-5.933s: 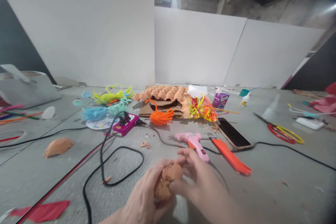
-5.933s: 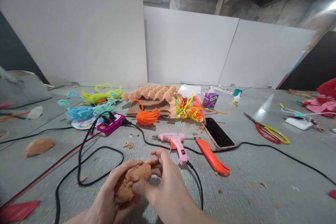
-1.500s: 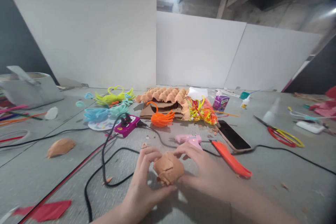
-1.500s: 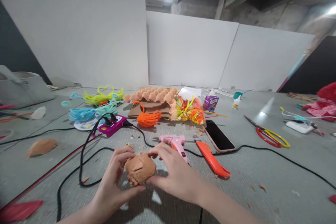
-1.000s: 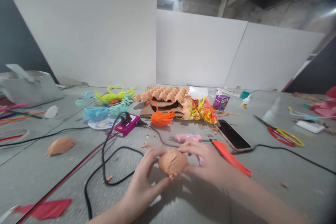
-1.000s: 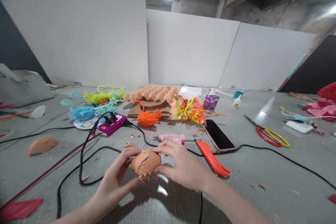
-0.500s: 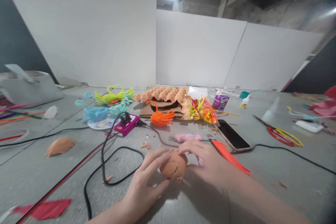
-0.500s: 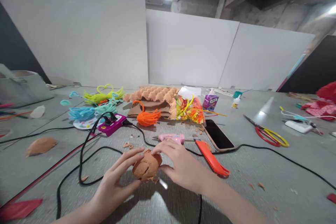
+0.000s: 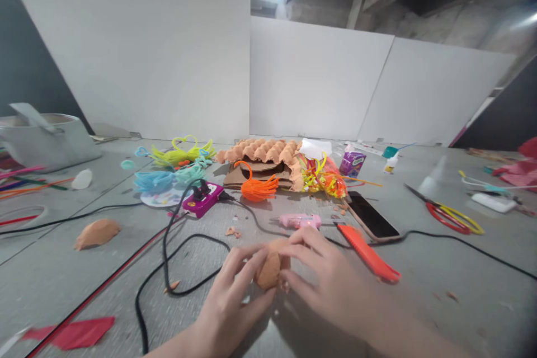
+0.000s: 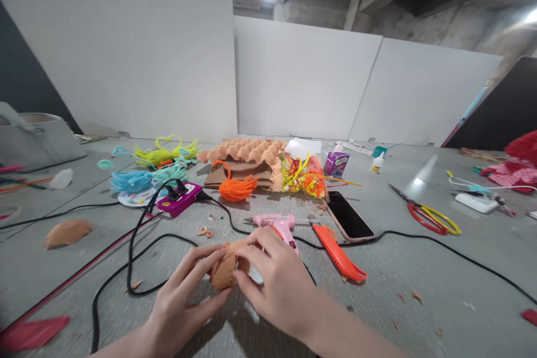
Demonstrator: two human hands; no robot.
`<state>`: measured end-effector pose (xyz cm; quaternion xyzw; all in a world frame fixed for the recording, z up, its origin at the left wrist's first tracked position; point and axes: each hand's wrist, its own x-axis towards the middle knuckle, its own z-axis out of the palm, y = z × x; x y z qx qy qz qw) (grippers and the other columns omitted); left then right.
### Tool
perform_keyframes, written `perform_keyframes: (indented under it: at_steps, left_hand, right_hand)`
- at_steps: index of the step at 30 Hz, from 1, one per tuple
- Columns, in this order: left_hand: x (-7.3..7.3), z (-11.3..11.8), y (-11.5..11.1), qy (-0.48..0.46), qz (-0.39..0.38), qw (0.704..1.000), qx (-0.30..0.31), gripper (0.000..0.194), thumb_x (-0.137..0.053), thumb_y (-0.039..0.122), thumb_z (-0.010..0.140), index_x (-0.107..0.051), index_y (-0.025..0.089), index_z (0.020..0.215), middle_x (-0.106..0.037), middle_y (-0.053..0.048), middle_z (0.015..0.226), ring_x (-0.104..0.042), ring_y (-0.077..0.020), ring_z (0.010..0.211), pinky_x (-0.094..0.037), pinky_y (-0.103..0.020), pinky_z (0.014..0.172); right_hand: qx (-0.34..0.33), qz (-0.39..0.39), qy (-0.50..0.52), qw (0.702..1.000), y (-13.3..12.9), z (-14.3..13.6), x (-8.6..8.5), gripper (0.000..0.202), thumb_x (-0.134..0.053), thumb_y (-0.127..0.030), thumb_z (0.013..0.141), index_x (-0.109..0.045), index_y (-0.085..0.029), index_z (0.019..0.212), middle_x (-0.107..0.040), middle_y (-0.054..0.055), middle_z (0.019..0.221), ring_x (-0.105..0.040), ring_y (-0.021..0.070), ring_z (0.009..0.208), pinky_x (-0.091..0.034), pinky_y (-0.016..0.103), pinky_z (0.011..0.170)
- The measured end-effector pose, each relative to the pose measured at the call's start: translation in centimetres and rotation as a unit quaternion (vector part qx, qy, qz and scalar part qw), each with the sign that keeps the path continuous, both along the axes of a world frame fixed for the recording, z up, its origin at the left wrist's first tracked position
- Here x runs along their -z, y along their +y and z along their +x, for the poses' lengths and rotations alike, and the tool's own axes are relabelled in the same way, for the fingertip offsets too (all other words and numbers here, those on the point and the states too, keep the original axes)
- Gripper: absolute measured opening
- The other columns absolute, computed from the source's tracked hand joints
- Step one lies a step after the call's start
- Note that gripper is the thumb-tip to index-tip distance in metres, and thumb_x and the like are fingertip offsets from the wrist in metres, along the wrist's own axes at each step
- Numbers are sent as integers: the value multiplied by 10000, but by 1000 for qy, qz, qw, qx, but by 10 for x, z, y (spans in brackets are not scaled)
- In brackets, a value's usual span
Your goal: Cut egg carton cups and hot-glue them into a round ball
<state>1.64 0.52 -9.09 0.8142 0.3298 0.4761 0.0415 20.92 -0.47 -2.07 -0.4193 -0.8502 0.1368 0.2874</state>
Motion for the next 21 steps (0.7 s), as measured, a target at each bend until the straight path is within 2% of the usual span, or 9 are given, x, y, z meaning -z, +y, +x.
perform_keyframes:
  at_steps: [8,12,17,21]
  left_hand:
    - [-2,0,-2,27,9,999,16,447,-552,70,820,-473,183,1245,-568,-106,1083,-611,-210,967,-558,-306,823]
    - [0,-1,-3,53,22,998,25,441,-545,64,829,-463,154,1253,-557,-114,1090,-590,-205,969,-541,-302,838]
    - [2,-1,-4,56,38,997,31,386,-525,96,863,-476,121,1246,-560,-125,1087,-583,-202,963,-537,-300,838]
    - [1,-1,-3,52,30,998,30,375,-524,100,862,-492,131,1234,-582,-122,1072,-595,-199,956,-544,-299,832]
  right_hand:
    - [39,-12,-16,999,-6,-9,7,136,-514,-91,851,-611,-182,880,-603,74,944,-574,230,990,-485,376,885]
    - [82,-6,18,996,-9,-12,6,127,-551,-83,823,-564,-194,762,-607,44,857,-601,208,894,-501,335,803]
    - [120,9,82,989,-9,-17,17,256,-581,35,691,-480,-198,660,-572,-14,724,-586,150,723,-485,255,688]
    - [122,-5,98,988,-11,-20,19,236,-561,19,704,-483,-199,657,-572,-22,707,-580,140,696,-470,239,662]
